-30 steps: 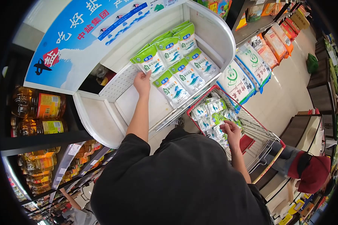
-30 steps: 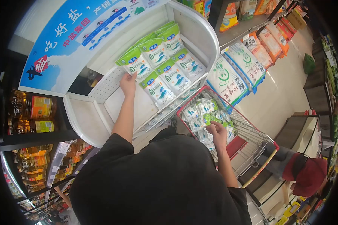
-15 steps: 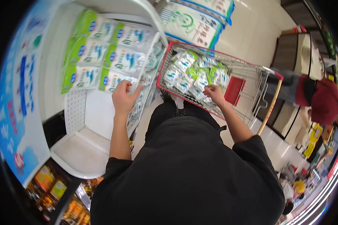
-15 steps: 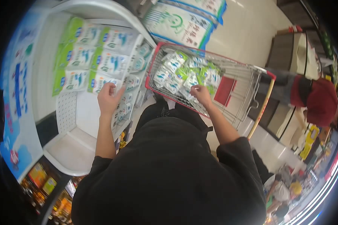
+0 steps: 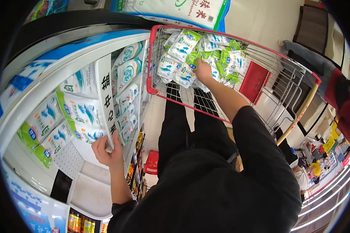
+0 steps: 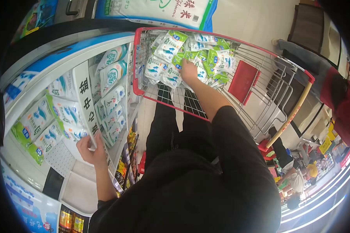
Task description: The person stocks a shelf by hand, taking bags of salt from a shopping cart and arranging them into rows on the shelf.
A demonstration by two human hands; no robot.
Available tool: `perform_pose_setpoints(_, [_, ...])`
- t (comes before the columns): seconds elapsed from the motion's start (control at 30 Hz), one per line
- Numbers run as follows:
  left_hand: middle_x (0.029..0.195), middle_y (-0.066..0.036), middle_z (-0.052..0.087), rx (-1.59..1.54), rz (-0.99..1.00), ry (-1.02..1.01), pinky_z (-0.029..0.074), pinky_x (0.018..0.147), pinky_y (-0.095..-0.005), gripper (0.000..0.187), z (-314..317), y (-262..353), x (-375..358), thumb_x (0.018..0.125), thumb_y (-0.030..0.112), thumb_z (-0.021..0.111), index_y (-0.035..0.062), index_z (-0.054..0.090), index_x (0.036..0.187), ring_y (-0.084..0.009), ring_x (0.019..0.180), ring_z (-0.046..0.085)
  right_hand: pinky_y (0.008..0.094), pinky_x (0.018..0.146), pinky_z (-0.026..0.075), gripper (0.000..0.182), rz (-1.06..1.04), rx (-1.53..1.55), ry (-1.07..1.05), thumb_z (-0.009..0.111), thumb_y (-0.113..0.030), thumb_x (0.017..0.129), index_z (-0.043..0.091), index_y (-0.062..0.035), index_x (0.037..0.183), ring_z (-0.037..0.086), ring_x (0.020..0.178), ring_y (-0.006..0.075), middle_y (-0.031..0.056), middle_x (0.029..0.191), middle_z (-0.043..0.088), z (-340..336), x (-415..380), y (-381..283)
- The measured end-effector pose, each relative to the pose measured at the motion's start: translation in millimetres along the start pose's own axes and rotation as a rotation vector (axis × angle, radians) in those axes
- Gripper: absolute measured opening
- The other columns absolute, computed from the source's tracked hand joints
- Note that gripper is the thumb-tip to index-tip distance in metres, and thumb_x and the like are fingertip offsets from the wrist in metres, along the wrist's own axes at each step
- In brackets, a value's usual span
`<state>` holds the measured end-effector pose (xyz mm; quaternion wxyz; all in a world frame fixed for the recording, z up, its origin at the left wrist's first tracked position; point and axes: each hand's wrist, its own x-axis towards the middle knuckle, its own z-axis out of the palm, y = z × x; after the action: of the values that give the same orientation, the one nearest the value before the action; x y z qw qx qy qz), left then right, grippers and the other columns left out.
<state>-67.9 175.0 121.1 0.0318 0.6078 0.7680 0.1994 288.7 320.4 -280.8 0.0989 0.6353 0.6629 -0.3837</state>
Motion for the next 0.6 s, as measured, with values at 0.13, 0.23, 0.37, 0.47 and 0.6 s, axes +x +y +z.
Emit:
perform_pose_setpoints(0.13, [0.1,-0.009,0.065,0.034,0.029,-0.003,0.044,0.063,-0.0313,0.038,-2,-5,-2,0.08,0.001,0.094,0.0023,0.07,0.109,-0.0203,0.081,0.059,0.0522,0.097,0.055,0.073,0.004,-0.243,0.225,0.091,-0.029,0.08,0.06,-0.0044,0.141,0.068,0.109,0.0442,0.0253,0.118,0.066,19,-2,-17])
perform_pose_setpoints(0.23, [0.1,-0.009,0.064,0.039,0.029,0.004,0.045,0.062,-0.0308,0.039,-1,-5,-1,0.079,0.003,0.096,0.0022,0.07,0.108,-0.0206,0.081,0.06,0.0509,0.093,0.056,0.068,0.087,-0.082,-0.122,0.091,-0.029,0.08,0.064,-0.0052,0.138,0.069,0.111,0.0441,0.0243,0.123,0.065,12,1,-12])
perform_pose_setpoints(0.37, [0.097,-0.011,0.065,0.015,0.024,0.038,0.047,0.062,-0.0331,0.039,0,-4,2,0.077,0.004,0.096,0.0025,0.071,0.107,-0.0237,0.081,0.061,0.0513,0.09,0.056,0.064,-0.11,0.082,-0.011,0.091,-0.029,0.081,0.067,-0.0066,0.137,0.07,0.108,0.0454,0.0253,0.119,0.069,-18,-39,-12])
perform_pose_setpoints(0.47, [0.095,-0.012,0.066,-0.024,0.115,0.133,0.049,0.063,-0.0369,0.04,1,-1,10,0.075,0.006,0.097,0.0041,0.072,0.107,-0.0271,0.079,0.063,0.054,0.086,0.056,0.062,-0.187,0.139,-0.071,0.087,-0.027,0.086,0.064,-0.0082,0.14,0.071,0.099,0.0478,0.0288,0.104,0.074,-93,-97,-40])
perform_pose_setpoints(0.6, [0.095,-0.009,0.068,-0.063,0.363,-0.044,0.047,0.065,-0.0418,0.04,-21,-1,3,0.075,0.023,0.096,0.009,0.072,0.104,-0.0299,0.081,0.065,0.0513,0.084,0.057,0.042,-0.621,0.084,-0.023,0.082,-0.02,0.091,0.069,-0.0069,0.129,0.072,0.098,0.0452,0.0238,0.107,0.075,-207,-194,-79])
